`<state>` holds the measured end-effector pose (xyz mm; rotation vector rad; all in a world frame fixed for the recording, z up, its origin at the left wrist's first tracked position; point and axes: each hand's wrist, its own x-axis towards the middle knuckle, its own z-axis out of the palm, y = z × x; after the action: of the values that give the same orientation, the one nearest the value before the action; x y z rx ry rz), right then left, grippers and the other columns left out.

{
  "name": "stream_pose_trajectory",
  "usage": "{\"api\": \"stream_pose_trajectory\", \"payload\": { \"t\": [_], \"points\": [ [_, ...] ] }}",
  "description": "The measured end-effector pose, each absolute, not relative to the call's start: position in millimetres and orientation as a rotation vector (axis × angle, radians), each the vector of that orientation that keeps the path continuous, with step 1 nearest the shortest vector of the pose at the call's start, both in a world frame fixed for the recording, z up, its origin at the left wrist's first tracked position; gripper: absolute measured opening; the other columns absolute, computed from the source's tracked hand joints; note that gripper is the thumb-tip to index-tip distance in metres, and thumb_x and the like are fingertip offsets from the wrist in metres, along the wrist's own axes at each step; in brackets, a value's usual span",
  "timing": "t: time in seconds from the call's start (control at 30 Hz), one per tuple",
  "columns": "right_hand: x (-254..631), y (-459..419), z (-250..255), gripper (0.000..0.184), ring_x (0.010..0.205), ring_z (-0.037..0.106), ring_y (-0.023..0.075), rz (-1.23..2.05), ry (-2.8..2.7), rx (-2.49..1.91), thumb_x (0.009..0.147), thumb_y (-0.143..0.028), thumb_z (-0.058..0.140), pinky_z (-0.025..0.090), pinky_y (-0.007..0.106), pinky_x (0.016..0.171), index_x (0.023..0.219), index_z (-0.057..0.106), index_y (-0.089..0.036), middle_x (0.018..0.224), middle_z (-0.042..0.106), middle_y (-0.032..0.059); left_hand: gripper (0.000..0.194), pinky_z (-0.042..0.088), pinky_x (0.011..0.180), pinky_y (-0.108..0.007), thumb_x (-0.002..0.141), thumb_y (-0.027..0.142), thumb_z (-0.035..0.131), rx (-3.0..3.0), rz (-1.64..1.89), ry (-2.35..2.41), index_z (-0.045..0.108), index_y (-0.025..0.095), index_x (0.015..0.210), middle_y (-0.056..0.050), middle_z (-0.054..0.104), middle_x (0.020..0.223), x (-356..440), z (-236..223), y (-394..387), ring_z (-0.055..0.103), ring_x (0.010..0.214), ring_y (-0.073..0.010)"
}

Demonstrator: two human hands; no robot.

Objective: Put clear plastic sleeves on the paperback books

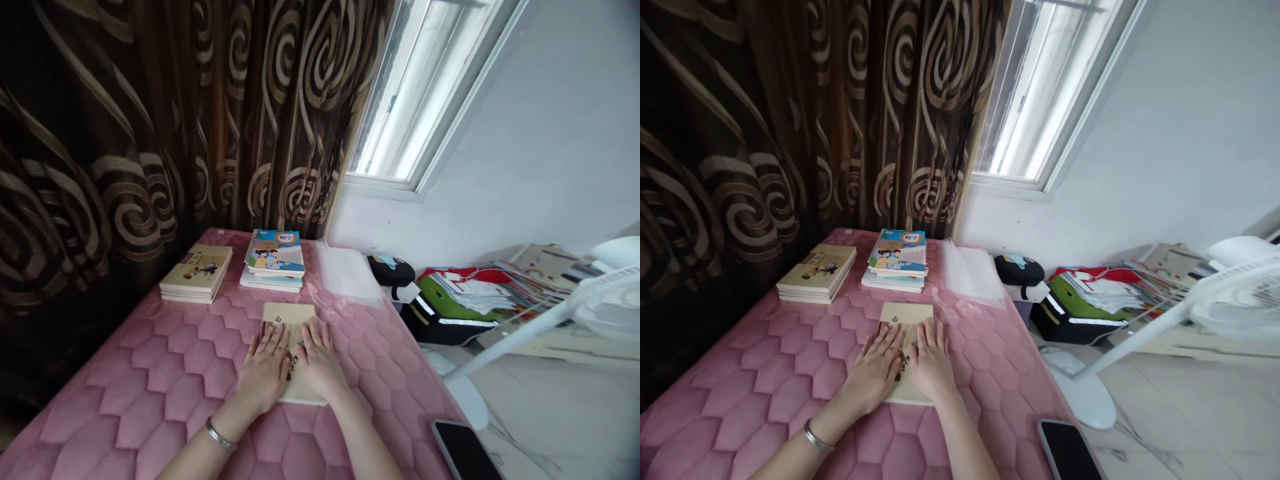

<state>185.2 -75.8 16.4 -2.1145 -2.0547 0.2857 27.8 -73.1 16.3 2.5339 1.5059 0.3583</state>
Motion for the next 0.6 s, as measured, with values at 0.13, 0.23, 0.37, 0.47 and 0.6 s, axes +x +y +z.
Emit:
{"api": "stream_pose_trajectory", "payload": {
  "t": [0.13, 0.23, 0.37, 0.47, 0.6],
  "points": [
    [176.2, -66.7, 24.8, 0.053, 0.143, 0.003, 0.0288, 0.175, -2.150, -2.027, 0.094, -0.034, 0.027, 0.008, 0.054, 0.114, 0.143, 0.035, -0.013, 0.154, 0.019, 0.0064, 0.051, 0.021, 0.115, -0.045, 0.095, 0.031, 0.028, 2.543, 0.395, 1.495, 0.029, 0.023, 0.145, -0.001, 0.024, 0.153, 29.4, 14.6, -72.1, 0.022, 0.141, -0.0217],
    [172.3, -47.1, 26.0, 0.052, 0.143, 0.009, 0.0223, 0.176, -2.303, -1.837, 0.097, -0.036, 0.020, 0.009, 0.049, 0.114, 0.143, 0.035, -0.017, 0.153, 0.024, 0.0046, 0.049, 0.017, 0.116, -0.047, 0.094, 0.031, 0.028, 2.520, 0.400, 1.503, 0.035, 0.021, 0.142, -0.003, 0.028, 0.151, 30.9, 13.8, -74.0, 0.021, 0.141, -0.0227],
    [181.3, -16.6, 19.6, 0.055, 0.143, 0.011, 0.0194, 0.195, -2.311, -1.895, 0.097, -0.039, 0.016, 0.007, 0.046, 0.114, 0.146, 0.027, -0.016, 0.153, 0.021, 0.0065, 0.050, 0.014, 0.116, -0.048, 0.095, 0.034, 0.027, 2.491, 0.452, 1.512, 0.031, 0.023, 0.144, -0.002, 0.030, 0.151, 30.3, 10.8, -74.6, 0.022, 0.141, -0.0224],
    [190.1, -3.6, 17.3, 0.058, 0.143, 0.007, 0.0194, 0.229, -2.216, -2.058, 0.097, -0.039, 0.013, 0.008, 0.046, 0.114, 0.147, 0.019, -0.011, 0.155, 0.013, 0.0076, 0.051, 0.013, 0.117, -0.048, 0.095, 0.034, 0.027, 2.497, 0.496, 1.505, 0.025, 0.025, 0.145, -0.001, 0.028, 0.151, 28.8, 6.9, -74.0, 0.024, 0.140, -0.0217],
    [180.7, -12.8, 22.0, 0.060, 0.143, 0.004, 0.0240, 0.180, -2.117, -2.195, 0.096, -0.039, 0.016, 0.003, 0.051, 0.114, 0.146, 0.018, -0.005, 0.154, 0.011, 0.0125, 0.051, 0.013, 0.117, -0.047, 0.095, 0.030, 0.025, 2.517, 0.534, 1.501, 0.026, 0.022, 0.145, -0.002, 0.028, 0.151, 27.6, 2.1, -73.4, 0.024, 0.140, -0.0213]
  ]
}}
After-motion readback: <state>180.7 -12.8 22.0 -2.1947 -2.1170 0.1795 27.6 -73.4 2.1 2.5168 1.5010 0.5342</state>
